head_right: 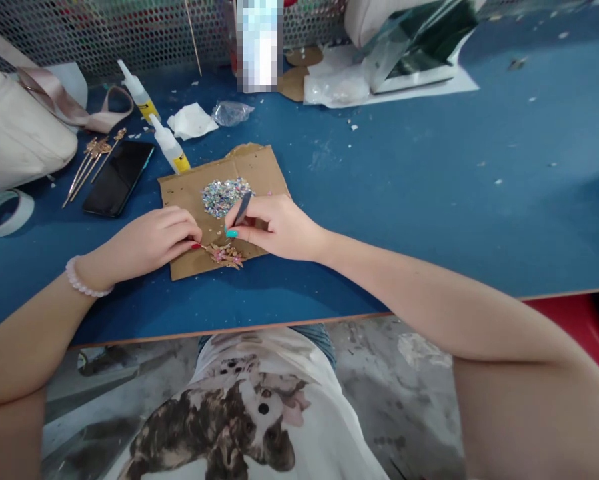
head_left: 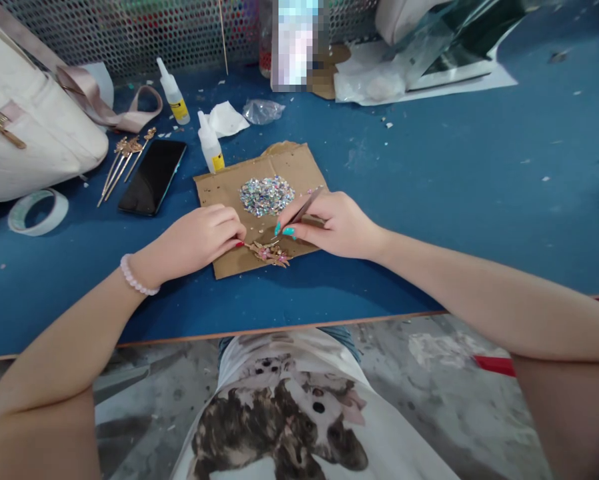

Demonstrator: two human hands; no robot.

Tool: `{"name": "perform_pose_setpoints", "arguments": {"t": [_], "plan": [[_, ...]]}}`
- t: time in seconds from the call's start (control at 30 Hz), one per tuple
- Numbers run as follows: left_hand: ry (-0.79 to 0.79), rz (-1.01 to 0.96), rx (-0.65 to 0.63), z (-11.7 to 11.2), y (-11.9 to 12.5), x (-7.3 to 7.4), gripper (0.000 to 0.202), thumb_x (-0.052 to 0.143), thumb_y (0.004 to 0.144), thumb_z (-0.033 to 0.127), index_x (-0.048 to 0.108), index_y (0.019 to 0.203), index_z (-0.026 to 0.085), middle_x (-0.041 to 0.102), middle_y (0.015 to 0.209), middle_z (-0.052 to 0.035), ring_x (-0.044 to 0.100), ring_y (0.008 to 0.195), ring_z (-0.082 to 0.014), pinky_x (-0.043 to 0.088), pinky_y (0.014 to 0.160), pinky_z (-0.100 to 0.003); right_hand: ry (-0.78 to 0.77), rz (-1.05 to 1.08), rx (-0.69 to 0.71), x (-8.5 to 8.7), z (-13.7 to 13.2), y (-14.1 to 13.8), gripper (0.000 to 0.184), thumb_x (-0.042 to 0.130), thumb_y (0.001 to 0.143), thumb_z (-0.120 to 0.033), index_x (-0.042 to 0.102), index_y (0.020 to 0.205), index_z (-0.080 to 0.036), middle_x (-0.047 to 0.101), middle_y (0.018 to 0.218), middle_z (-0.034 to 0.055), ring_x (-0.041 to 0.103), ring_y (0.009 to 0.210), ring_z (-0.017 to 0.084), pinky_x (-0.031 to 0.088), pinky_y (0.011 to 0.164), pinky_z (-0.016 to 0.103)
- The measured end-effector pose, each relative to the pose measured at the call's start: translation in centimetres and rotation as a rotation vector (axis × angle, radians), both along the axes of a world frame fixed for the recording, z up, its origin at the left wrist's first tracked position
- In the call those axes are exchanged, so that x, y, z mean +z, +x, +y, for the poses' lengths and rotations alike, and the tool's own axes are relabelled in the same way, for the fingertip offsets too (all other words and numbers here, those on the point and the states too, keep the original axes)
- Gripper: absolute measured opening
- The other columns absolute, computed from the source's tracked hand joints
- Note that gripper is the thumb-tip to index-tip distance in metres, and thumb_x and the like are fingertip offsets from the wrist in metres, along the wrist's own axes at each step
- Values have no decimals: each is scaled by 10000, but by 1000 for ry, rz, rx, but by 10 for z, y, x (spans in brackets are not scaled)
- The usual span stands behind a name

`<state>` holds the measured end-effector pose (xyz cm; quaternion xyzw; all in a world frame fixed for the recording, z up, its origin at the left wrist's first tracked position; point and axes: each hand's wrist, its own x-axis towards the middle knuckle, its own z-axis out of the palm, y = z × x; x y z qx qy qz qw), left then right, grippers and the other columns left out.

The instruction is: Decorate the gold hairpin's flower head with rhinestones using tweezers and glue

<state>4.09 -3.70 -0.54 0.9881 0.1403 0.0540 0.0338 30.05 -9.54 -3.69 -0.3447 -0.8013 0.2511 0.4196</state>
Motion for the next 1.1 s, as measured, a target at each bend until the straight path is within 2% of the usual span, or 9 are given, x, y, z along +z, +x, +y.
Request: {"name": "perform_pose_setpoints", "arguments": {"t": [0.17, 0.33, 0.53, 0.67, 0.87, 0.97, 1.1], "plan": [[52, 7, 0, 0, 1, -1, 291, 398, 1036, 290, 648, 969, 157, 675, 961, -91, 588, 876, -200, 434, 758, -326, 16, 56, -3, -2, 1, -1, 205, 627, 944, -350, 709, 900, -167, 713, 803, 14, 632, 691, 90, 491, 649, 213], [88, -24, 21, 0, -2, -3, 281, 379, 1040, 273, 619, 968, 146, 681, 1004, -108, 600, 935, -218, 435, 796, -347, 31, 118, -29, 0, 5, -1, 268, 637, 934, -427, 706, 874, -176, 727, 865, 27, 660, 771, 106, 528, 720, 238], [103, -37, 22, 1, -3, -3, 265, 368, 1041, 246, 597, 953, 144, 676, 924, -87, 615, 850, -198, 438, 746, -325, -44, 138, -115, 4, 2, 0, 313, 628, 931, -458, 684, 838, -164, 694, 809, 12, 601, 612, 68, 472, 561, 203], [106, -18, 37, -1, -1, 0, 310, 328, 1045, 246, 606, 942, 155, 670, 907, -79, 614, 793, -175, 431, 685, -291, -85, 160, -133, 4, 0, -2, 369, 584, 951, -476, 641, 774, -156, 681, 827, 16, 583, 572, 45, 478, 540, 185], [139, 21, 113, -7, -2, 3, 331, 324, 1035, 249, 633, 1119, 166, 676, 966, -70, 602, 719, -135, 372, 572, -240, -57, 198, -160, 1, 2, -3, 312, 632, 922, -471, 673, 932, -161, 681, 839, 18, 648, 684, 78, 535, 621, 197], [153, 17, 150, -8, -3, 1, 357, 326, 1025, 232, 625, 1216, 190, 674, 994, -70, 601, 717, -130, 379, 565, -226, -1, 225, -188, 2, 1, -3, 267, 648, 915, -436, 682, 933, -171, 697, 872, 18, 663, 749, 84, 549, 676, 203], [137, -20, 199, -8, -3, 0, 368, 325, 1016, 218, 625, 1225, 175, 666, 1004, -87, 611, 725, -143, 413, 566, -229, 76, 261, -224, 6, -1, -1, 229, 668, 906, -409, 685, 913, -181, 714, 868, 18, 668, 759, 93, 552, 692, 218]]}}
